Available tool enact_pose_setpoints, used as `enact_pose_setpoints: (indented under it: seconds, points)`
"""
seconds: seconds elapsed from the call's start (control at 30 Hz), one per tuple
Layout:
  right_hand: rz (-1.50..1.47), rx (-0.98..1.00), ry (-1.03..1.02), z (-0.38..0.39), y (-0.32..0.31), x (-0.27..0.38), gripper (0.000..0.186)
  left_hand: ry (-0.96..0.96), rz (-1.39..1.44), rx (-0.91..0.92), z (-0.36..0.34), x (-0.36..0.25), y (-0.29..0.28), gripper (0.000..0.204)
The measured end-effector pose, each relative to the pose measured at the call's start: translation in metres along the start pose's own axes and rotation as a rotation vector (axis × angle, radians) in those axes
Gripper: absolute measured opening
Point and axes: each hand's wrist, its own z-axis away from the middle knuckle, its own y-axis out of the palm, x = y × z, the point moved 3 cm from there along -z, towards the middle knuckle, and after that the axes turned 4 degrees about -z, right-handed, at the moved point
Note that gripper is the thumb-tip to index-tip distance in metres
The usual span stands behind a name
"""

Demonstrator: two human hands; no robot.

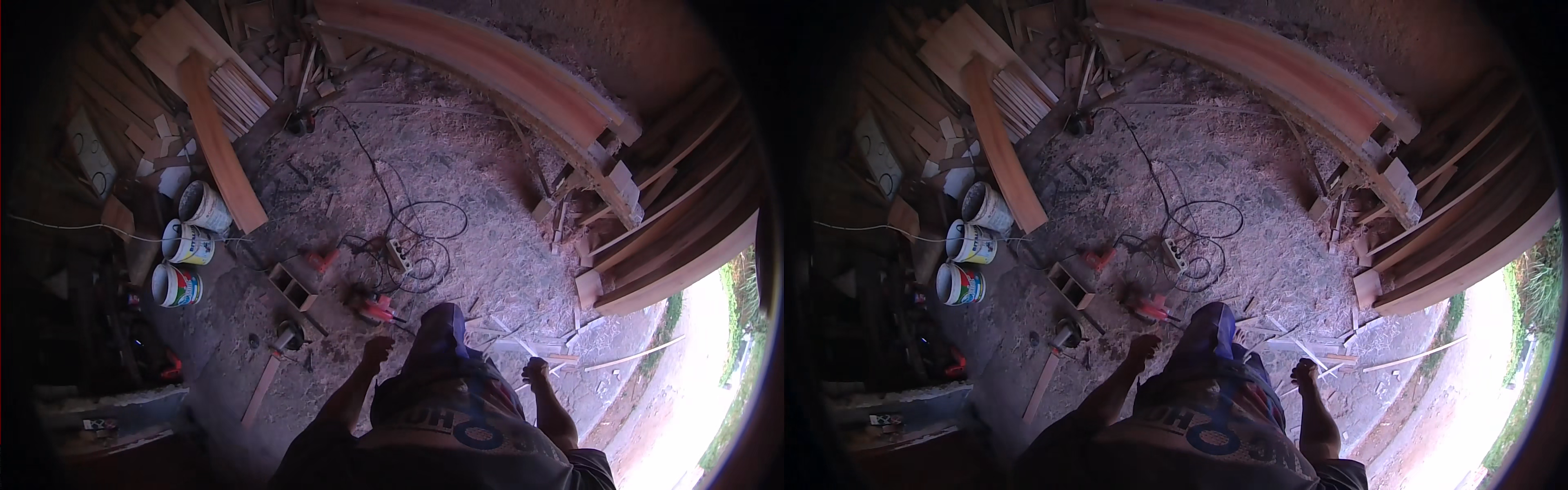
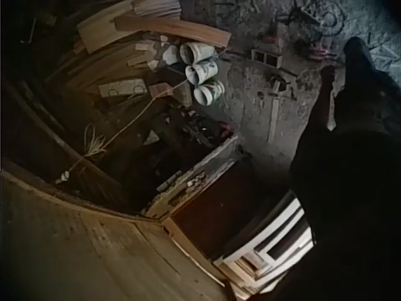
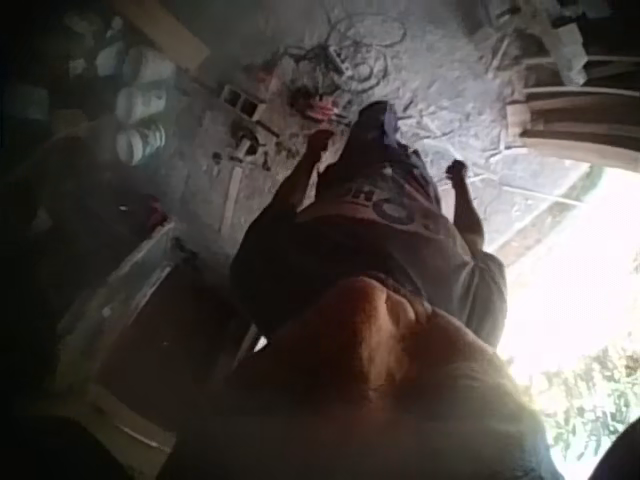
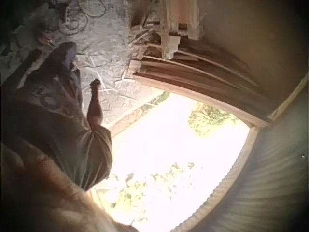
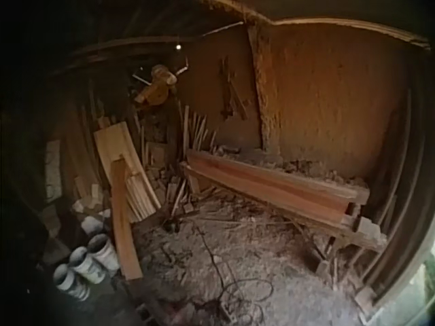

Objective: The person sands a wooden board with a power sander, handles wooden planks, retrieves small hardware from a container, and hammers a nail into a wooden piece.

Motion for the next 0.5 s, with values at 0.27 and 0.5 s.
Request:
enact_pose_setpoints:
  seconds: [0.27,0.5]
  points:
    - [-0.038,0.229,-0.299,-0.077,0.113,0.285,0.035,-0.519,-0.015,-0.112,-0.088,0.024,0.053,0.016]
    - [0.434,0.683,-0.668,-0.078,0.252,0.459,0.034,0.086,-0.67,0.004,-0.225,-0.142,0.084,0.018]
